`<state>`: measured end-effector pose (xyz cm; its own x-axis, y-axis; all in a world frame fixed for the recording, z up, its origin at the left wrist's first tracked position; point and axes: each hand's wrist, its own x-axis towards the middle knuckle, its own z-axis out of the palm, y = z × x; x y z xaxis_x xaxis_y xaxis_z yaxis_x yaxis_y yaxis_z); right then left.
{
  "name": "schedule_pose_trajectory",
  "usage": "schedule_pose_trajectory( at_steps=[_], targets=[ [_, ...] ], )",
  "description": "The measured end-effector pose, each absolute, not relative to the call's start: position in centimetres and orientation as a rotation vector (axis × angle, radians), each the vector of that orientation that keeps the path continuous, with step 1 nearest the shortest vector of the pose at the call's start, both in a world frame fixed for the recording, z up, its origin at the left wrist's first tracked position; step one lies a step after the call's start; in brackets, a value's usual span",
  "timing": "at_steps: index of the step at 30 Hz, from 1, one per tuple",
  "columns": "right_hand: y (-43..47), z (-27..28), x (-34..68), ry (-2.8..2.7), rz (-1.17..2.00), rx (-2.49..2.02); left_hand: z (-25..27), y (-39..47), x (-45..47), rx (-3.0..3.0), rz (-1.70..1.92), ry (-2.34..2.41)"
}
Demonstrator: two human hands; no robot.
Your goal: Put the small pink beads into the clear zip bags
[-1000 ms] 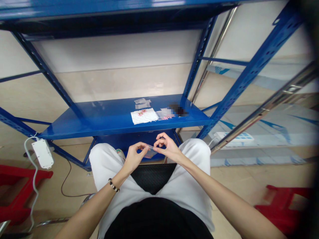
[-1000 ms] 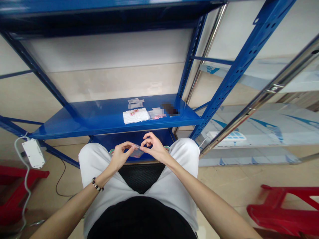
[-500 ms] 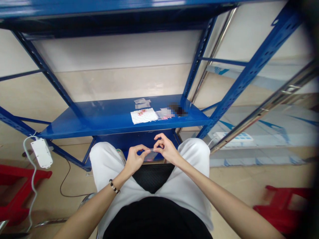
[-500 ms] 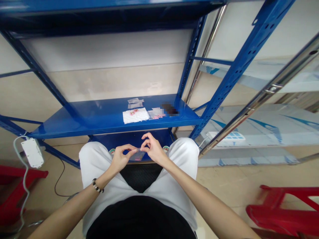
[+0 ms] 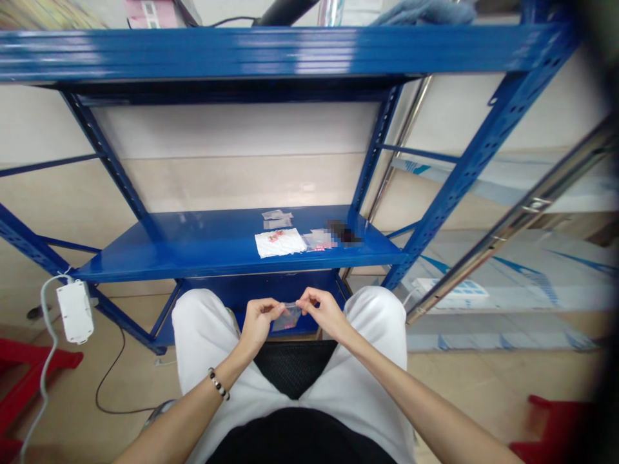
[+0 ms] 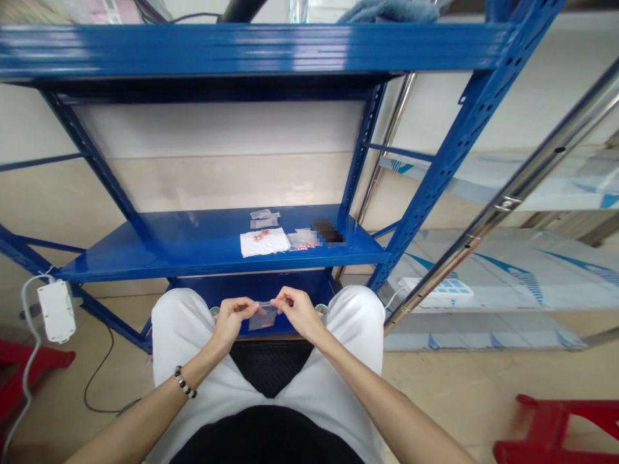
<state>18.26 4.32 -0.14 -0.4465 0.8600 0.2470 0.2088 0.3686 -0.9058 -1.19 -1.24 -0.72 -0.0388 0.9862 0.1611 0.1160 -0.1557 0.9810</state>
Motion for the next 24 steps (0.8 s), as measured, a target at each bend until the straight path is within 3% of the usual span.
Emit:
schedule_pose_trajectory(
  at_steps=[8,15,21,24],
  targets=[
    [4.3,-0.2,18.0,-1.77,1.034,-0.864,-0.5,-1.1,-0.6,1.264,1.369,1.115],
    [8.2,1.8,19.2,-1.116,1.305,-0.79,-0.8,-1.1,0.6,0.929,1.267,0.881],
    [19.1,6.7,21.6,-1.218,0.685,-1.103,-2.0,-0.2,-0.4,0.606,1.336,0.89],
    [23.8,8.0,21.4,-1.322,0.573,-1.224,-2.5,0.1,-0.8,0.544,1.408,0.931]
  ],
)
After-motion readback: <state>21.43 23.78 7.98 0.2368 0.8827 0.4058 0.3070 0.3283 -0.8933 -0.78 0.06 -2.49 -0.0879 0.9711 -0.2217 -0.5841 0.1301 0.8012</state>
